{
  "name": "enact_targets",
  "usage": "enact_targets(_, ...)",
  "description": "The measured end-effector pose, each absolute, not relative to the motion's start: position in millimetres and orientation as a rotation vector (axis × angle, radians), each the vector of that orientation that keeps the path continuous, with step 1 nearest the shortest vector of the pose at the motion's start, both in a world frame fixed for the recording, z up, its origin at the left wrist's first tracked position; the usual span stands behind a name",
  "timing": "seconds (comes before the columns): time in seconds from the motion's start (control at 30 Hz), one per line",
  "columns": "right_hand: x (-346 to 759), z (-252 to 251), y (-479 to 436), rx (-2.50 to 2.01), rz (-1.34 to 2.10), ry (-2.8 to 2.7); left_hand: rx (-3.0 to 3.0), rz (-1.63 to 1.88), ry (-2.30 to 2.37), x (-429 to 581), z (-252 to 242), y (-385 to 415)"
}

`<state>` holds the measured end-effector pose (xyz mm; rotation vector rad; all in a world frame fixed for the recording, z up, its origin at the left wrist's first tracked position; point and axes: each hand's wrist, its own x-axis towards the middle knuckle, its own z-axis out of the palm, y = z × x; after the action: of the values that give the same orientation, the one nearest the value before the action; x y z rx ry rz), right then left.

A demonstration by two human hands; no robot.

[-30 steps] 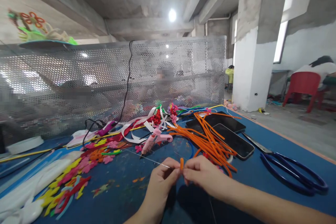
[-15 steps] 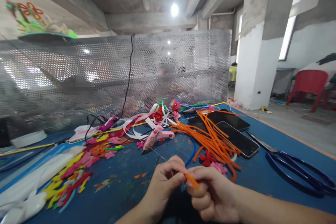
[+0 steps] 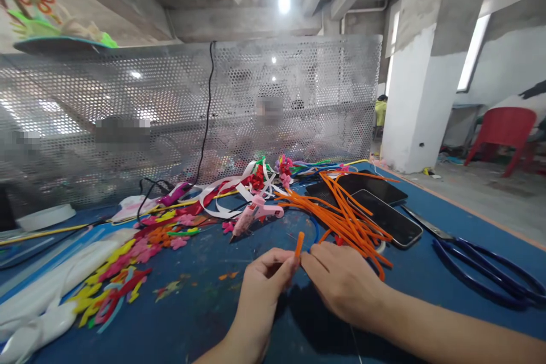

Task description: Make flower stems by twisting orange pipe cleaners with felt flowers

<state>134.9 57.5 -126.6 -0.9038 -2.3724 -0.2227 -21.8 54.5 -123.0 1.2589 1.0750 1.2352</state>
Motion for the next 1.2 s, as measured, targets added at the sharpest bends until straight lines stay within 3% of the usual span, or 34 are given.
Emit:
enact_targets(0.1,135,-112,54,-0.985,0.310,-2.319,1.215,1.239,1.007,-21,-125,55)
enact_targets(0.2,139,-100,54,-1.048,1.474,-1.899,1.318,1.223,0.865,-24,-119,55)
enact_targets(0.3,146,-101,58,-0.625,2.490,-1.335,1.480,1.134,0.739,-29,-114,56)
enact_targets(0.37,147,-107,61,-0.392,2.729,-1.127,1.542,1.094,0.699,-32,-114,59)
enact_targets(0.43,145,-112,64,-0.357,2.700,-1.113,1.558,1.085,0.718,-34,-116,64)
enact_targets(0.5,140,-113,65,-0.510,2.443,-1.224,1.527,1.100,0.799,-33,-119,70)
enact_targets(0.63,134,-112,67,-0.943,1.313,-1.725,1.415,1.173,0.947,-28,-123,76)
enact_targets(0.73,138,-116,69,-0.961,0.447,-2.067,1.379,1.203,1.024,-24,-124,76)
enact_targets(0.87,143,-121,69,-0.897,-0.157,-2.312,1.324,1.228,1.033,-21,-123,75)
enact_targets(0.93,143,-120,67,-0.911,-0.144,-2.309,1.299,1.212,1.008,-20,-122,75)
enact_targets(1.0,141,-117,65,-0.943,0.131,-2.225,1.277,1.183,0.980,-19,-121,75)
enact_targets(1.2,137,-112,63,-0.829,1.879,-1.380,1.159,1.107,0.825,-20,-116,72)
